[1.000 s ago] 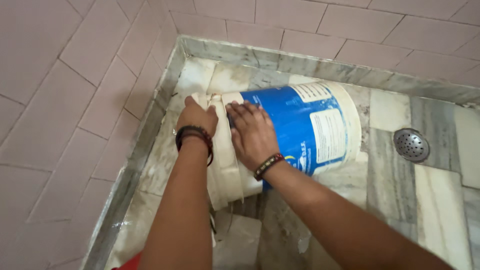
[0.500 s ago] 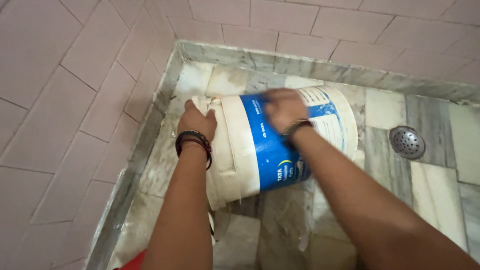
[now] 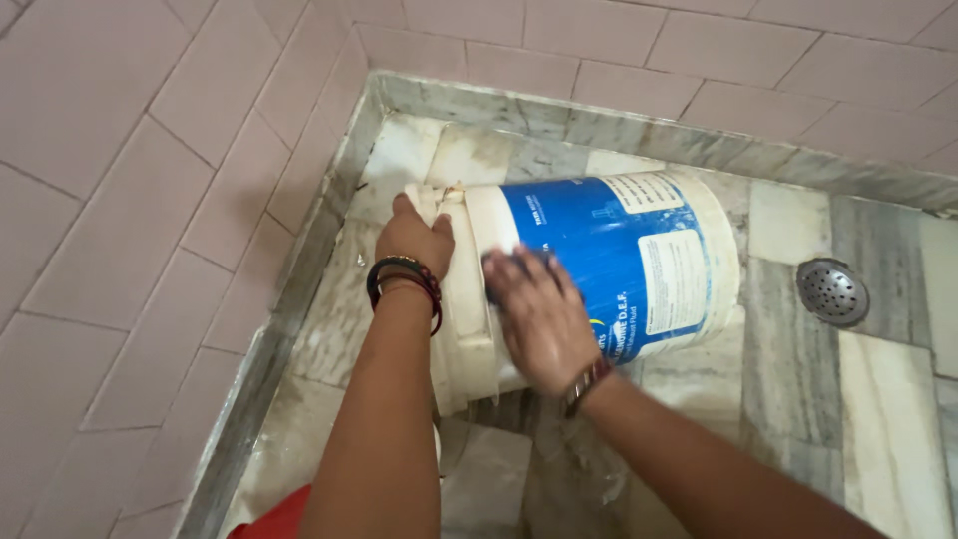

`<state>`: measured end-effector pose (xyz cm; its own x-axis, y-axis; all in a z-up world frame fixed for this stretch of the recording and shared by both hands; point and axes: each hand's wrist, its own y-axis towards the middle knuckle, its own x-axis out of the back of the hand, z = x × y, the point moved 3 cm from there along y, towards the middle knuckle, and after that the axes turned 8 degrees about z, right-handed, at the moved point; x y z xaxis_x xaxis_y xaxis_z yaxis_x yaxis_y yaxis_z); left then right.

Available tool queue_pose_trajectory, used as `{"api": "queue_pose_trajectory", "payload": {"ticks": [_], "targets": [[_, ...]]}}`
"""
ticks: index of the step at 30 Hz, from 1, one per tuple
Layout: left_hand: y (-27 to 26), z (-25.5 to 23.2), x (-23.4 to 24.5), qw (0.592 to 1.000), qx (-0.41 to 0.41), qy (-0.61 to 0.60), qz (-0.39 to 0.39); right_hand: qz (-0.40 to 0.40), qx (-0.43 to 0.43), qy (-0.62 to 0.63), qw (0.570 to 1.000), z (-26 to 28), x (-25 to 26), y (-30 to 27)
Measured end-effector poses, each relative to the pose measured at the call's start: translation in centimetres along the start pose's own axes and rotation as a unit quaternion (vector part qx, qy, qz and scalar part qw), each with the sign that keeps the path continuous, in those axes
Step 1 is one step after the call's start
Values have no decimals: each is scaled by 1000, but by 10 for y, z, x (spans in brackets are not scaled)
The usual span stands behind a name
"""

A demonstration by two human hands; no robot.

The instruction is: The person cleans a plastic bucket by wiping its rim, outer sides, and bottom with a cloth.

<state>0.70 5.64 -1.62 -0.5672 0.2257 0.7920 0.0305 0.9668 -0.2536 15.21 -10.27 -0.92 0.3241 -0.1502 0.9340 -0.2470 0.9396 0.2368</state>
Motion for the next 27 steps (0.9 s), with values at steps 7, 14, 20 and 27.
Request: {"api": "queue_pose_trajectory", "payload": {"ticks": [7,14,20,27], "targets": [[-27,1,0,999,-17,-26,-21,231,-174,109,951,-57,-7,138],[-8,-7,3,999,16,-41,0,-75,-28,30,996,-23,-16,49],[17,-14,10,999,23,-9,42,-38,39,-20,998,-5,-35,-52],[20,-13,12,999,19,3,46,-92,-112,5,989,-119,25,20]]}}
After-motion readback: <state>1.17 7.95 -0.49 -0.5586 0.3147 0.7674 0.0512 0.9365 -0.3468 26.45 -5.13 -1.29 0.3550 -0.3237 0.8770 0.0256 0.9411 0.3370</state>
